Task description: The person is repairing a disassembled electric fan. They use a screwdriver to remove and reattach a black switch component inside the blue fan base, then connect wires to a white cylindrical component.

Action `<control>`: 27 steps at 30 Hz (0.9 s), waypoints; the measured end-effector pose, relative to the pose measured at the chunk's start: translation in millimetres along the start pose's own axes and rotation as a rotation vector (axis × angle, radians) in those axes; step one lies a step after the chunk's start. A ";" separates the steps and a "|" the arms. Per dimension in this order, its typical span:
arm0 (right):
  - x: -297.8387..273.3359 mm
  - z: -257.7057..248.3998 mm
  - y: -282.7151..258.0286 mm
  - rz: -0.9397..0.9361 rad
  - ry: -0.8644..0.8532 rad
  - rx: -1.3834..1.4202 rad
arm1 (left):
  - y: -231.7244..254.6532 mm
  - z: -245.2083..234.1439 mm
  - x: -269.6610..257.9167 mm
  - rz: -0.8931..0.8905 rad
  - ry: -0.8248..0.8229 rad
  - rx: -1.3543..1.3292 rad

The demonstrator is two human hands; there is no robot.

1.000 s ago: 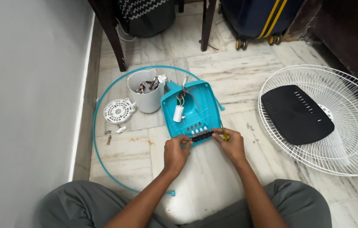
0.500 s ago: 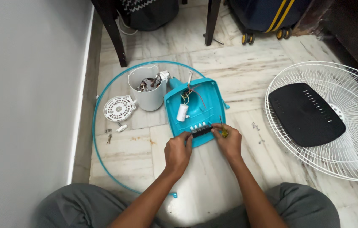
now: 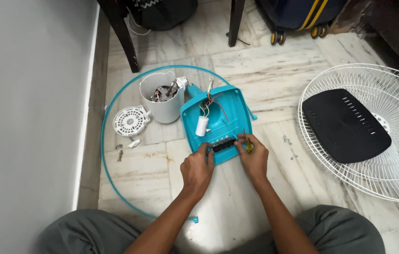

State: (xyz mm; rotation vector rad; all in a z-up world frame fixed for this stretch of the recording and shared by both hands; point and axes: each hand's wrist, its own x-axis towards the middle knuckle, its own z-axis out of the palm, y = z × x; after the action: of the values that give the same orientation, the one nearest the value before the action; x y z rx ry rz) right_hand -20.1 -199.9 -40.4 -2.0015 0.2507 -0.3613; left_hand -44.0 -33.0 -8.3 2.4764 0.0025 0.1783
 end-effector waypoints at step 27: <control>-2.4 11.5 15.4 0.125 -0.038 0.260 | -10.9 9.3 -0.2 0.110 0.011 0.097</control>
State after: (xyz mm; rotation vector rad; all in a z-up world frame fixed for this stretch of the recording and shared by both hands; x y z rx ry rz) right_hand -18.5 -196.2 -59.4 -1.7259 0.2882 -0.2621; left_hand -42.5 -30.1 -22.3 2.5742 -0.1238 0.2444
